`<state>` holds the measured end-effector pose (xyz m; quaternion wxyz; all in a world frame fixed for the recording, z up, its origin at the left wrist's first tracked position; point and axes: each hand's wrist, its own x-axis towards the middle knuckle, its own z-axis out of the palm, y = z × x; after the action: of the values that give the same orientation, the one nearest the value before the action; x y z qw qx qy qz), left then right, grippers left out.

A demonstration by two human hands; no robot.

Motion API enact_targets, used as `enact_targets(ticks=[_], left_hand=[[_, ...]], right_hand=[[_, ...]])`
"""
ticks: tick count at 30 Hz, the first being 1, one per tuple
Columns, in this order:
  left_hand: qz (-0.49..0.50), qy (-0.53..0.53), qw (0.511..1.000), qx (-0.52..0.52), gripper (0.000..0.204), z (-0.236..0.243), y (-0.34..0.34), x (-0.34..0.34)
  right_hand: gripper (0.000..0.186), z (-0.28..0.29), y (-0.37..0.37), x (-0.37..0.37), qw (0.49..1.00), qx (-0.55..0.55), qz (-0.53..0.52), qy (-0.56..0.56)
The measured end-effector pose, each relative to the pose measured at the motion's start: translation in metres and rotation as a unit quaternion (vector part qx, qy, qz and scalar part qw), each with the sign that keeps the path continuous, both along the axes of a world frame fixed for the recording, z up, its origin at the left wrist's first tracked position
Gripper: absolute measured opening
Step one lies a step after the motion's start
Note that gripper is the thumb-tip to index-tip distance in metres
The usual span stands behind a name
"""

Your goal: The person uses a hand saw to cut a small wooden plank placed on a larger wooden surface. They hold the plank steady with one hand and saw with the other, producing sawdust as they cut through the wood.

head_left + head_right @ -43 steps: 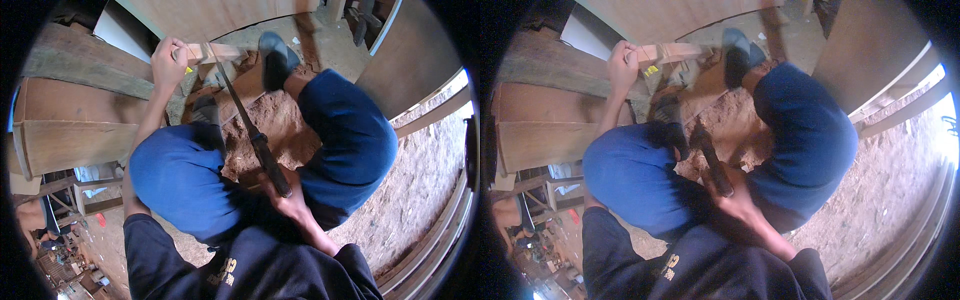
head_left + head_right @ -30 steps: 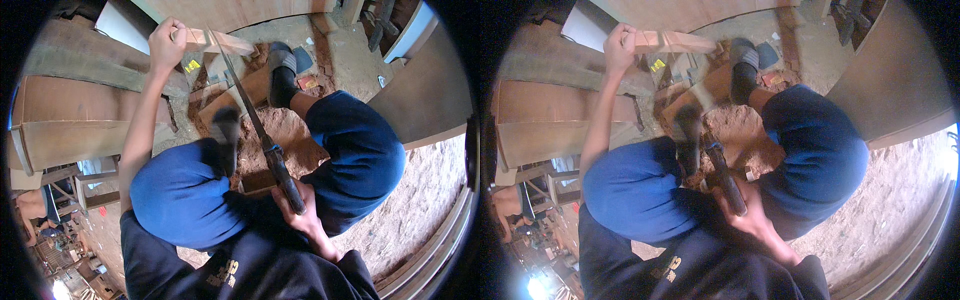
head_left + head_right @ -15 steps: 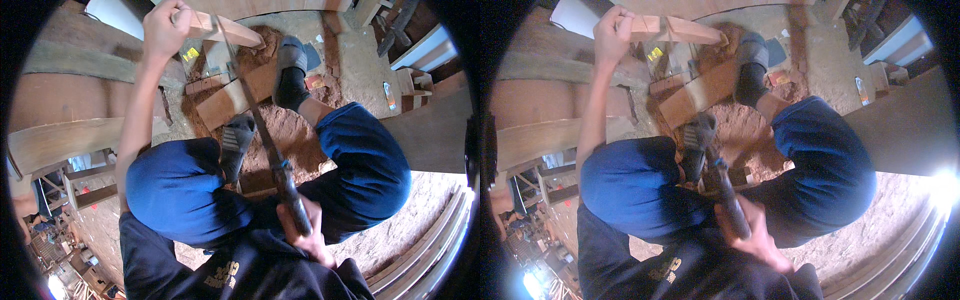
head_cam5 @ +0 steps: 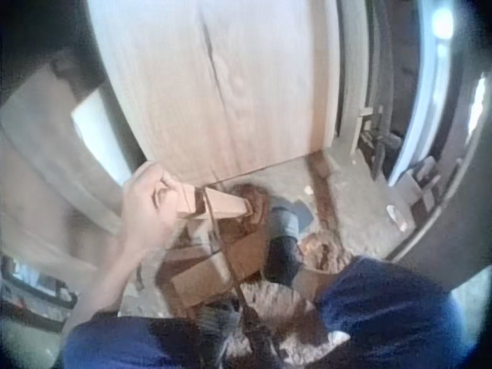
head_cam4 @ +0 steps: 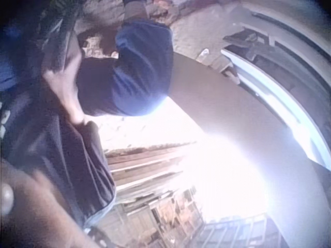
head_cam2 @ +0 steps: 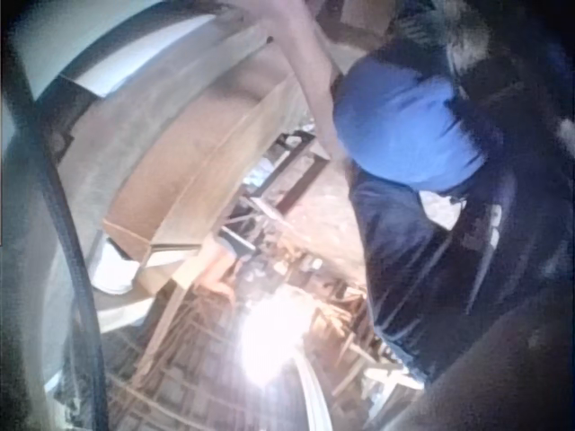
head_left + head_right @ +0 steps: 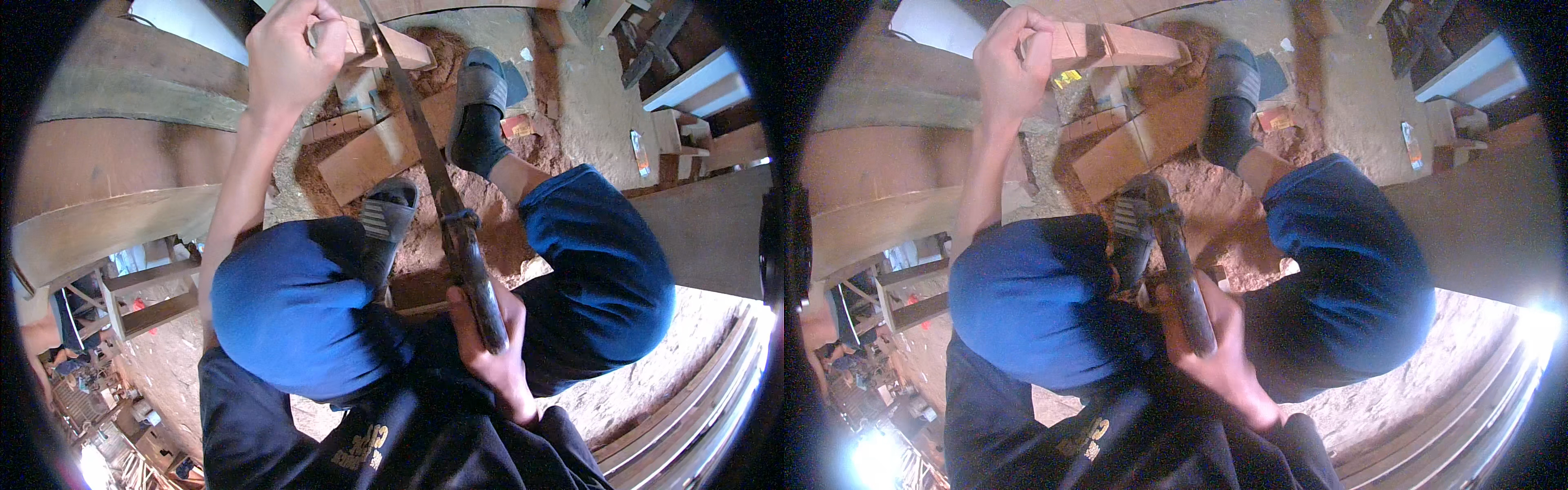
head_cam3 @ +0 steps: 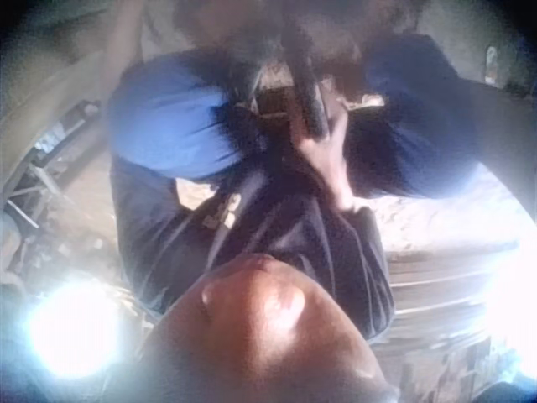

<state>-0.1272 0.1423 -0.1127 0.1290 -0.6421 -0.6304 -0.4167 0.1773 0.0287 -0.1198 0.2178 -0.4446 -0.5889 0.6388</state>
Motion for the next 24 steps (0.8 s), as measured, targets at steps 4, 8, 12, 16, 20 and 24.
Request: enact_targets(ticks=[4, 8, 12, 16, 20, 24], left_hand=[[-0.041, 0.046, 0.998, -0.026, 0.012, -0.016, -0.006, -0.008], [0.023, 0.035, 0.999, 0.01, 0.012, -0.014, 0.006, -0.018], [0.061, -0.02, 0.998, -0.01, 0.013, -0.026, 0.006, -0.028], [0.08, -0.031, 0.996, 0.003, 0.012, -0.031, 0.001, -0.061], [0.06, -0.031, 0.998, -0.005, 0.012, -0.03, -0.011, -0.053], [0.048, -0.037, 0.998, -0.016, 0.012, -0.034, -0.006, -0.037]], right_hand=[[0.013, 0.007, -0.005, 0.014, 1.0, -0.028, -0.003, -0.003], [0.009, -0.009, 0.008, 0.002, 0.998, 0.053, -0.01, 0.025], [0.01, -0.015, 0.013, -0.012, 0.998, -0.008, -0.035, 0.043], [0.008, -0.004, -0.019, 0.018, 0.999, -0.023, 0.013, 0.025], [0.012, 0.01, -0.017, 0.031, 0.996, -0.026, 0.078, -0.035], [0.013, -0.015, -0.002, 0.001, 1.0, 0.011, 0.01, 0.003]])
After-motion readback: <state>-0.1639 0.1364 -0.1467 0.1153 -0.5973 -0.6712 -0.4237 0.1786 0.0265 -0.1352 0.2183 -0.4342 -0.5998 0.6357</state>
